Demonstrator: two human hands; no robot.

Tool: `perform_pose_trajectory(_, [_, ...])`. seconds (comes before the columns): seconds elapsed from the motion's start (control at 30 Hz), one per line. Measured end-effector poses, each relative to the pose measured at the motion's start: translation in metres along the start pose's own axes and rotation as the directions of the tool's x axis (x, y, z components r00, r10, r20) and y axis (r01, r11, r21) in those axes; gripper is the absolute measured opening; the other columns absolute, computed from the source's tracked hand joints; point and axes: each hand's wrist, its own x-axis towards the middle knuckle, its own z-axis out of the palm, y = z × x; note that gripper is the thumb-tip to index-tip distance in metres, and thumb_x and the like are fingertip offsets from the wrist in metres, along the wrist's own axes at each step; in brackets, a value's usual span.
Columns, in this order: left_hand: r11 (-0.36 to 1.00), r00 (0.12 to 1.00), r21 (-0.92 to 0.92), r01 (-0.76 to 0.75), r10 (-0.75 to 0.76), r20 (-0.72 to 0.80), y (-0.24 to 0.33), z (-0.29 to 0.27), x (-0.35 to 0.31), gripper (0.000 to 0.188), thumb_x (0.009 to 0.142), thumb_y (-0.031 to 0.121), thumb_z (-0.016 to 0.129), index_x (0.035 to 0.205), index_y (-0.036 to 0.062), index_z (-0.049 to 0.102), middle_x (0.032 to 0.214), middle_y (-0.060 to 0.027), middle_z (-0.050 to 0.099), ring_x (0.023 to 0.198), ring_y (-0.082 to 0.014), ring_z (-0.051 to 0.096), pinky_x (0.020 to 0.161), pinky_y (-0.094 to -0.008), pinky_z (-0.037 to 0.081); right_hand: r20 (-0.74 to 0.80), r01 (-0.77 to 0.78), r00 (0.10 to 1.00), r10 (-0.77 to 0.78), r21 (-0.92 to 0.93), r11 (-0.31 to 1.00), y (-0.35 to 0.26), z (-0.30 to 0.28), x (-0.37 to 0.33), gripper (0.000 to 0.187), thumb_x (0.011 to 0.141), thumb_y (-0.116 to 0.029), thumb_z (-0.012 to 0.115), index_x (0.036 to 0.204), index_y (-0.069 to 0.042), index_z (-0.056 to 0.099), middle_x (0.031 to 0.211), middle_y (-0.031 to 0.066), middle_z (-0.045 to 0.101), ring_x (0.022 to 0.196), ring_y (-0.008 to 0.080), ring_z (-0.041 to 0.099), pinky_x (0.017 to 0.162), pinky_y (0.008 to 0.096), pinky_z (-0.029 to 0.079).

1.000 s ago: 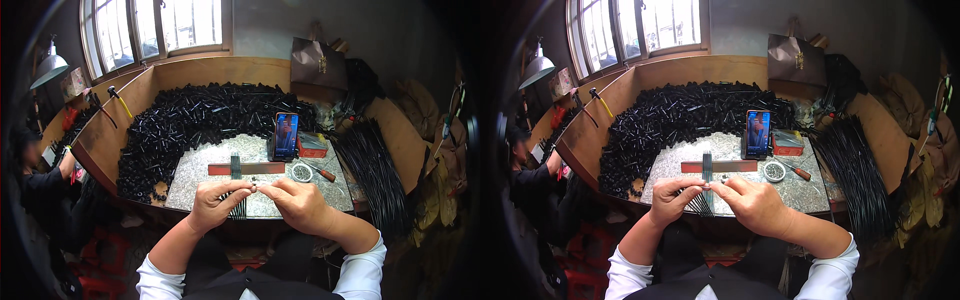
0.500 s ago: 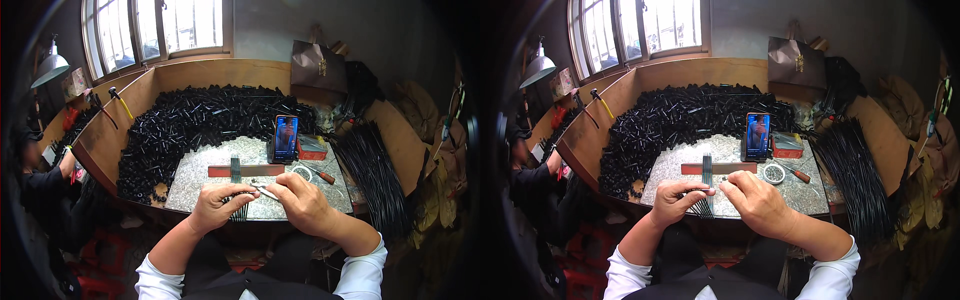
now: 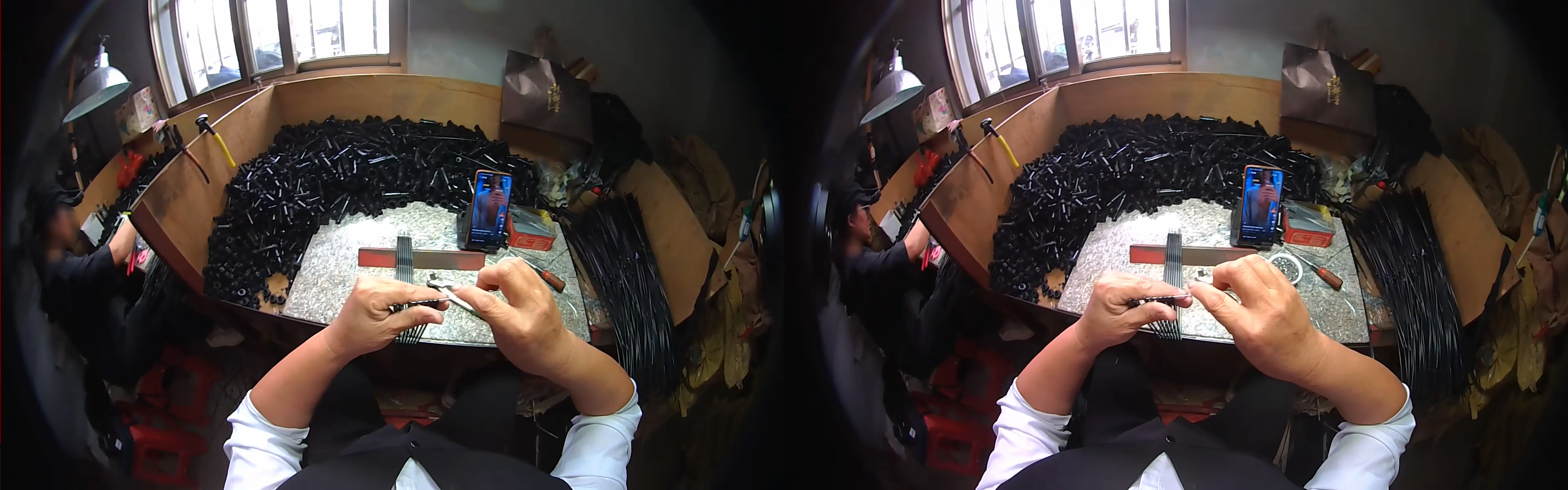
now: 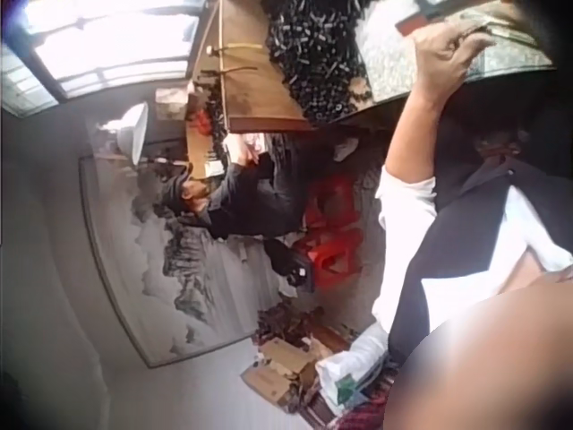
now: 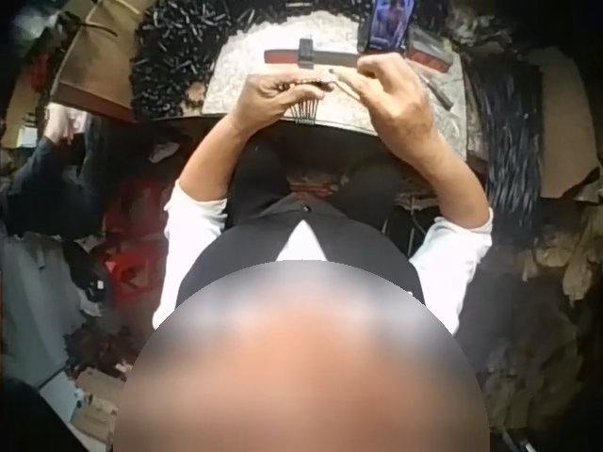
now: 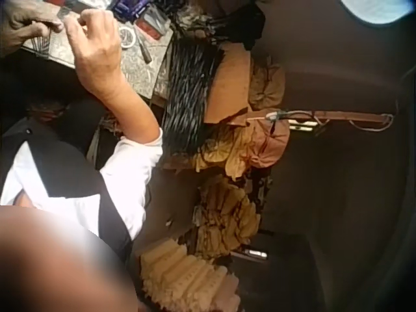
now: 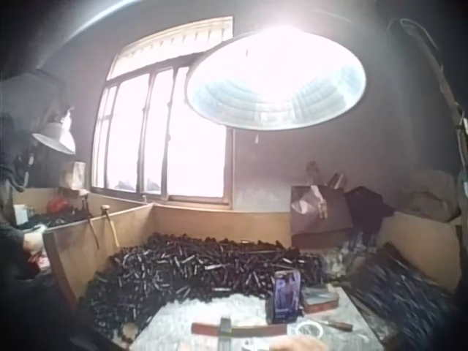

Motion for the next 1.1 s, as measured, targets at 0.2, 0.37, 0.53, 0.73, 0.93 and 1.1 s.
perform_pose_trajectory(0.2, [0.998, 0.998, -0.042, -0.056, 0.057, 0.025, -0.009, 0.001, -0.004, 0.029, 0.076, 0.020, 0.074, 0.098, 0.0016, 0.069, 0.085, -0.0121, 0.071, 0.078, -0.0219, 0.070, 0.069, -0.0294, 0.054, 0.020, 0.025, 0.999, -0.025, -0.001, 1.000, -0.001, -0.002, 0.002, 0.036, 0.069, 0.000, 0.064, 0.104, -0.008, 0.066, 0.080, 0.0056, 0.052, 0.071, 0.0204, 0.053, 0.059, 0.0314, 0.044])
perform_pose_trajectory(0.37, [0.995, 0.995, -0.007, -0.096, 0.096, 0.016, -0.010, 0.001, -0.004, 0.032, 0.072, 0.022, 0.077, 0.096, 0.0020, 0.069, 0.086, -0.0128, 0.070, 0.077, -0.0234, 0.070, 0.068, -0.0290, 0.054, 0.055, 0.026, 0.998, -0.030, 0.076, 0.997, -0.004, -0.001, 0.006, 0.037, 0.070, 0.001, 0.069, 0.106, -0.008, 0.066, 0.081, 0.0059, 0.053, 0.070, 0.0191, 0.053, 0.058, 0.0294, 0.044])
perform_pose_trajectory(0.53, [0.992, 0.992, -0.021, -0.124, 0.125, 0.031, -0.013, 0.004, -0.002, 0.031, 0.070, 0.016, 0.079, 0.096, 0.0029, 0.069, 0.088, -0.0131, 0.070, 0.077, -0.0235, 0.070, 0.068, -0.0286, 0.055, 0.043, -0.134, 0.991, 0.126, 0.334, 0.933, -0.011, 0.004, 0.012, 0.042, 0.071, 0.001, 0.074, 0.110, -0.005, 0.063, 0.086, 0.0082, 0.056, 0.070, 0.0184, 0.056, 0.058, 0.0284, 0.048])
perform_pose_trajectory(0.73, [0.998, 0.998, -0.035, 0.060, -0.059, 0.035, -0.022, 0.014, -0.021, 0.031, 0.067, 0.019, 0.081, 0.092, 0.0047, 0.069, 0.086, -0.0113, 0.070, 0.081, -0.0255, 0.069, 0.069, -0.0312, 0.055, 0.090, -0.202, 0.979, 0.183, 0.546, 0.813, -0.019, 0.017, 0.027, 0.042, 0.073, -0.002, 0.073, 0.113, -0.003, 0.061, 0.087, 0.0110, 0.058, 0.071, 0.0206, 0.058, 0.060, 0.0300, 0.049])
perform_pose_trajectory(0.93, [0.929, 0.969, 0.356, 0.103, -0.175, 0.177, -0.045, 0.023, -0.051, 0.052, 0.067, 0.044, 0.076, 0.104, 0.0081, 0.066, 0.117, -0.0094, 0.061, 0.109, -0.0272, 0.059, 0.088, -0.0379, 0.049, 0.129, -0.123, 0.989, 0.067, 0.494, 0.861, -0.018, 0.026, 0.026, 0.017, 0.077, -0.006, 0.070, 0.093, -0.002, 0.064, 0.078, 0.0111, 0.058, 0.069, 0.0276, 0.060, 0.061, 0.0342, 0.049])
perform_pose_trajectory(1.1, [0.740, 0.877, 0.660, -0.124, -0.229, 0.422, -0.094, 0.029, -0.086, 0.077, 0.069, 0.059, 0.067, 0.125, 0.0076, 0.053, 0.139, -0.0115, 0.040, 0.134, -0.0276, 0.032, 0.111, -0.0456, 0.024, 0.137, -0.130, 0.988, 0.071, 0.485, 0.865, -0.017, 0.024, 0.029, 0.015, 0.076, -0.004, 0.070, 0.091, -0.002, 0.064, 0.078, 0.0107, 0.058, 0.067, 0.0259, 0.060, 0.058, 0.0331, 0.049])
